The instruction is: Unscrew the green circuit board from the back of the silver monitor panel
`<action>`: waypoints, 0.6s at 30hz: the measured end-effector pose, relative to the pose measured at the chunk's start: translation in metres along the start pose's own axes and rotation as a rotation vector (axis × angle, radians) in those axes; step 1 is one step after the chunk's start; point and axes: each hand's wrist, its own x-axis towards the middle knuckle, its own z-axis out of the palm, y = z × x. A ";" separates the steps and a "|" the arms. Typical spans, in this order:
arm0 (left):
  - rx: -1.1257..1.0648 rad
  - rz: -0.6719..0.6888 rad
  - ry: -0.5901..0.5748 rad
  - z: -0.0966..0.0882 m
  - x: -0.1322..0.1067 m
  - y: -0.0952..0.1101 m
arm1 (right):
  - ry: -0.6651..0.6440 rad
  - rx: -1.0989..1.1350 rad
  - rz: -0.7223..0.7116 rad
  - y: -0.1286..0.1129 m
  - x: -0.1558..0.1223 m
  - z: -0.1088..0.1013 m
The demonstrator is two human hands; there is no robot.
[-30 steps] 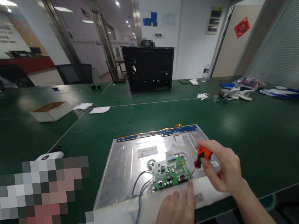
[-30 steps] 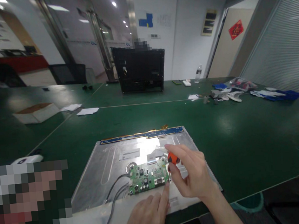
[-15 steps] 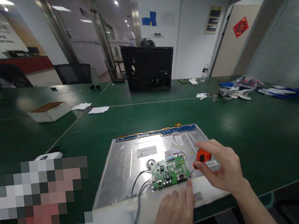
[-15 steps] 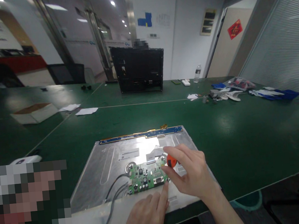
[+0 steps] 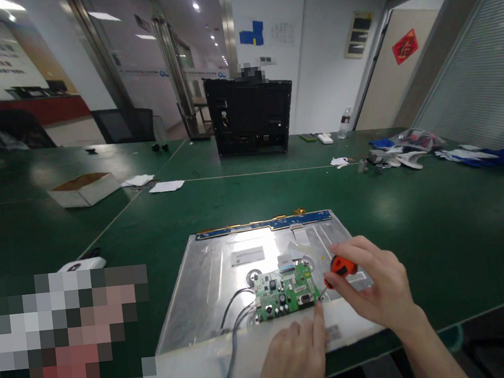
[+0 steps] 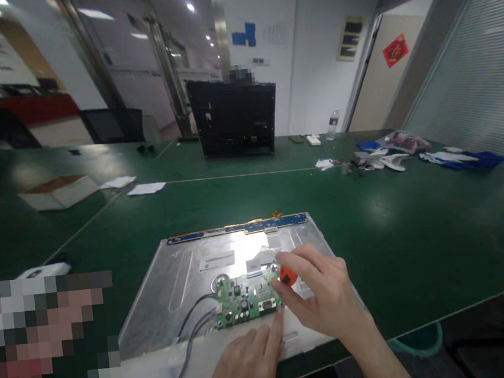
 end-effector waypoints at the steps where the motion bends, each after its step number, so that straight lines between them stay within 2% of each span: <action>1: 0.004 -0.002 -0.003 0.000 0.000 0.000 | -0.003 -0.003 -0.001 0.000 0.000 0.000; 11: 0.013 -0.001 0.005 0.000 -0.001 0.000 | -0.065 0.020 0.024 -0.004 -0.001 -0.005; 18: 0.016 -0.001 0.001 0.002 -0.001 0.000 | -0.022 0.033 0.011 -0.003 0.001 -0.003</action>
